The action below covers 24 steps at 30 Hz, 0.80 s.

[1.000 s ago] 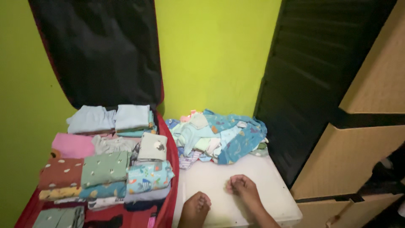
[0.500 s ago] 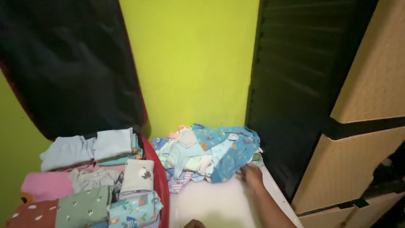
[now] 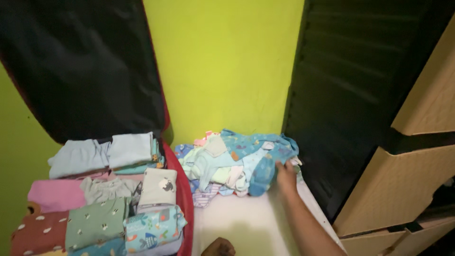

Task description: The person folds various small baby garments, including onesies and pants, on a white surface next to an open red suitcase. They smooth each item, fold it into a compact square, and place it into the suitcase, continuing this process for multiple items.

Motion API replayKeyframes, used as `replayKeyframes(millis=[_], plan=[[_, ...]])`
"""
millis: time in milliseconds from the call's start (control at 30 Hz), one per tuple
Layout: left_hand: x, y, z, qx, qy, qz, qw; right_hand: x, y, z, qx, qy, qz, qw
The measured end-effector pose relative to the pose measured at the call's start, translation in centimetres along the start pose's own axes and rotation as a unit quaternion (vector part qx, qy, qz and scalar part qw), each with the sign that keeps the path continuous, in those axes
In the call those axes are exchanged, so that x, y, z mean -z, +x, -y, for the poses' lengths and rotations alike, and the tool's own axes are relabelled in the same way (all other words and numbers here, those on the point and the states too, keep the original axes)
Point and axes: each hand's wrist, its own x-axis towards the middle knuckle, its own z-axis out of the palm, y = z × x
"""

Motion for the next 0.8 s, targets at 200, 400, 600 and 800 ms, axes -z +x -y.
replayKeyframes(millis=[200, 400, 600, 800], plan=[[-3.2, -4.0, -2.7, -0.109, 0.195, -0.102, 0.969, -1.3, 2.7, 7.0, -0.041, 0.181, 0.081, 0.979], [-7.7, -6.2, -7.8, -0.092, 0.209, -0.155, 0.961, -1.6, -3.3, 18.5, 0.002, 0.255, 0.2, 0.946], [-8.6, -7.0, -8.7, -0.123, 0.185, -0.153, 0.963, -1.3, -11.5, 25.2, 0.047, 0.255, 0.261, 0.93], [-8.9, -8.0, -9.6, -0.145, 0.241, -0.144, 0.949, 0.1, -21.4, 23.1, 0.034, 0.168, 0.272, 0.947]])
